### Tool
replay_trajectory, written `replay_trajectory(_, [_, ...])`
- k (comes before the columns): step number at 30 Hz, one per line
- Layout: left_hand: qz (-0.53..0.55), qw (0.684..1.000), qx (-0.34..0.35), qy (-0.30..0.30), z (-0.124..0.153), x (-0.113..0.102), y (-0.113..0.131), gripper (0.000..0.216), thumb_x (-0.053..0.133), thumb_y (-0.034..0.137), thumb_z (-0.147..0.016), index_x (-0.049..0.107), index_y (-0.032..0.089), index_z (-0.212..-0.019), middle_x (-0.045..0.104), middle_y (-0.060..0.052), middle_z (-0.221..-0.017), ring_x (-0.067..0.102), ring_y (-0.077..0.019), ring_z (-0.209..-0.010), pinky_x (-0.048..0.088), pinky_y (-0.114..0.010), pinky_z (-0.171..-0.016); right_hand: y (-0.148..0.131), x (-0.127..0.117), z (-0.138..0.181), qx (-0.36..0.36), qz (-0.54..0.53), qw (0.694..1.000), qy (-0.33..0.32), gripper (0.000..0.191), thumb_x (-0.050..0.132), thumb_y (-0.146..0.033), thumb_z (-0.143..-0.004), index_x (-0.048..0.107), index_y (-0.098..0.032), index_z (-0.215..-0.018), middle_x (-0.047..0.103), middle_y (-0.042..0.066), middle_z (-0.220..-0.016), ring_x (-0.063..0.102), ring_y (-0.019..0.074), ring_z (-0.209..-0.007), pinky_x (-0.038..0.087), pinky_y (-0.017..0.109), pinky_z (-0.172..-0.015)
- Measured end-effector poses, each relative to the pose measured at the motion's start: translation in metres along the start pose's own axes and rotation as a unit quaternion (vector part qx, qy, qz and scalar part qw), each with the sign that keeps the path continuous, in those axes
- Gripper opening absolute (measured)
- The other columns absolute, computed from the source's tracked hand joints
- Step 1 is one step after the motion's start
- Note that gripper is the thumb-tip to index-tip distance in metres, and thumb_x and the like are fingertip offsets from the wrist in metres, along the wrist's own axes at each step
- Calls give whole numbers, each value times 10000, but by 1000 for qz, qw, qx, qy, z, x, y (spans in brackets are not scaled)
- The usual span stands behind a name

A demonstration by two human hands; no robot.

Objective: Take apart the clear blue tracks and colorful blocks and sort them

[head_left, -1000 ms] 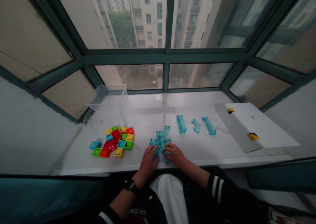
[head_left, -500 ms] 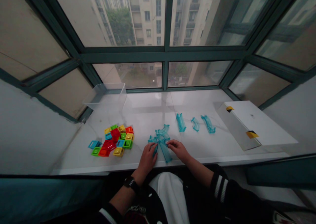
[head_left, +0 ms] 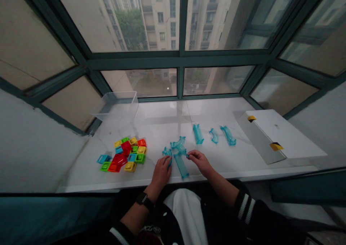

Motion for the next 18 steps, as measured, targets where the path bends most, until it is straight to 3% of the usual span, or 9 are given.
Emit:
replay_trajectory(6, [-9,1000,8,-3,-5,-13,5,494,621,212,-939,612,299,-1425,647,-80,-1449,558,-332,-1341,462,-582,-1136,-8,-1,4,-48,43,998,-10,404,769,-611,-842,734,-225,-956,762,64,-981,707,231,-950,568,420,-940])
replay_trajectory(11, [116,991,-51,43,-16,-36,17,344,584,363,-995,680,271,-1312,688,-100,-1351,616,-294,-1282,490,-524,-1119,-31,9,11,-147,127,981,-17,235,714,-465,-936,747,-234,-968,747,75,-1003,709,235,-988,570,417,-944])
replay_trajectory(14, [271,952,-145,15,-26,-41,29,390,533,517,-1008,717,241,-1213,749,-99,-1179,712,-257,-1070,601,-408,-892,-50,21,17,-218,214,951,-38,128,678,-350,-980,758,-251,-998,748,77,-1040,697,234,-1035,554,420,-976])
replay_trajectory(18, [426,871,-243,-37,-36,-35,45,580,625,679,-891,722,183,-1175,771,-77,-962,727,-208,-793,600,-332,-686,-65,36,22,-269,278,920,-69,124,642,-273,-1001,751,-267,-1060,730,78,-1093,691,220,-1046,567,388,-947])
Point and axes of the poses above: each hand's wrist, its own z-axis away from the middle knuckle, its own x-axis out of the palm, y = z × x, the point moved 3 cm from there along -z, towards the middle knuckle
